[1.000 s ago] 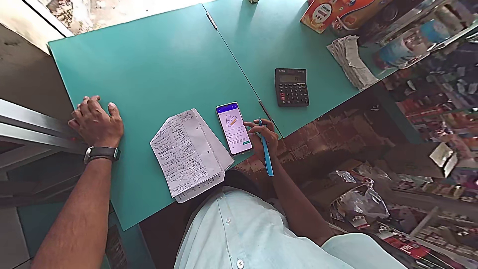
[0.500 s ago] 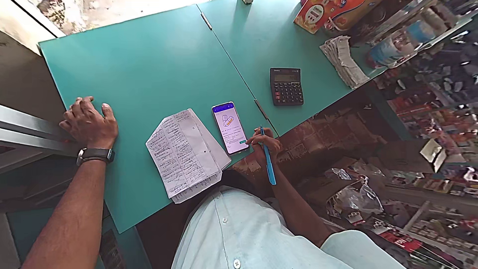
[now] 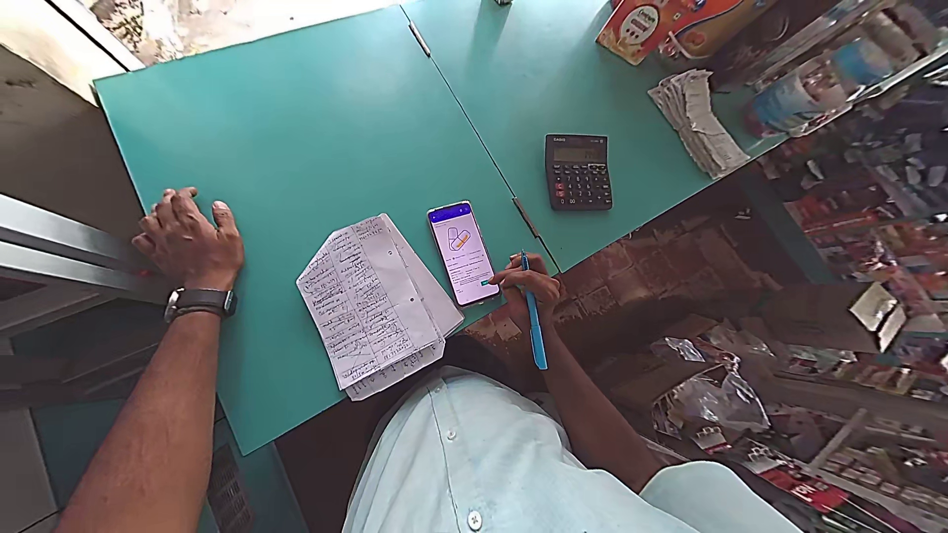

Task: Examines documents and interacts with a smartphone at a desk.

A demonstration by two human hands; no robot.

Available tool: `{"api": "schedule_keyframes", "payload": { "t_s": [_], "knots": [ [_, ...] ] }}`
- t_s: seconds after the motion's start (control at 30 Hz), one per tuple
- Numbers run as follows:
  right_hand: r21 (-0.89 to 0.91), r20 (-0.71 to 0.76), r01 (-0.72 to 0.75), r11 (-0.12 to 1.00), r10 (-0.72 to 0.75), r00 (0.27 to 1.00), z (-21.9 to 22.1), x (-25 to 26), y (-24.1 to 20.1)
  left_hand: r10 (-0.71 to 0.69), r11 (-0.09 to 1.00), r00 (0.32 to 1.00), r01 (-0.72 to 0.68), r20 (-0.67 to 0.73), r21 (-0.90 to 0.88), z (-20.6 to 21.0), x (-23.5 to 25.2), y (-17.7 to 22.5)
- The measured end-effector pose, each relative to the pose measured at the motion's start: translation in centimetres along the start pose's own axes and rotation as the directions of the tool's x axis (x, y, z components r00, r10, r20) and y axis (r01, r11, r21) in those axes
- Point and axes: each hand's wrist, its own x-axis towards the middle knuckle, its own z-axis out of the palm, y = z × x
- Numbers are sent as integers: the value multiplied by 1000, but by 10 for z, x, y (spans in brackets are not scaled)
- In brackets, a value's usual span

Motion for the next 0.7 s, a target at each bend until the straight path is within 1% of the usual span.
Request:
{"api": "schedule_keyframes", "payload": {
  "t_s": [0.07,0.17,0.23,0.3,0.33,0.4,0.47,0.57,0.7],
  "knots": [
    [-51,27,-40,998,41,999,1,5,-4,-5,1000,1000,5,-6,6,1,1,-1],
    [-204,160,-119,972,153,975,3,20,-10,-7,1000,1000,7,-2,5,2,0,-2],
    [-270,221,-105,957,167,961,5,28,-7,15,1000,1000,-15,1,-12,3,0,-4],
    [-312,243,-75,947,156,957,8,32,-2,27,999,1000,-28,-9,-19,3,1,-7],
    [-306,235,-57,950,133,963,7,32,0,33,999,999,-33,-10,-24,3,0,-6],
    [-228,145,-6,974,40,989,6,26,3,32,999,999,-32,-17,-17,3,0,-6],
    [-145,66,14,989,-5,998,3,22,3,28,1000,999,-28,-18,-10,4,1,-7],
    [-75,17,-17,997,19,1000,0,18,2,28,1000,1000,-28,-7,-14,5,1,-7],
    [-61,6,-32,998,33,999,2,20,4,33,999,999,-33,-17,-11,3,0,-6]
  ]
}}
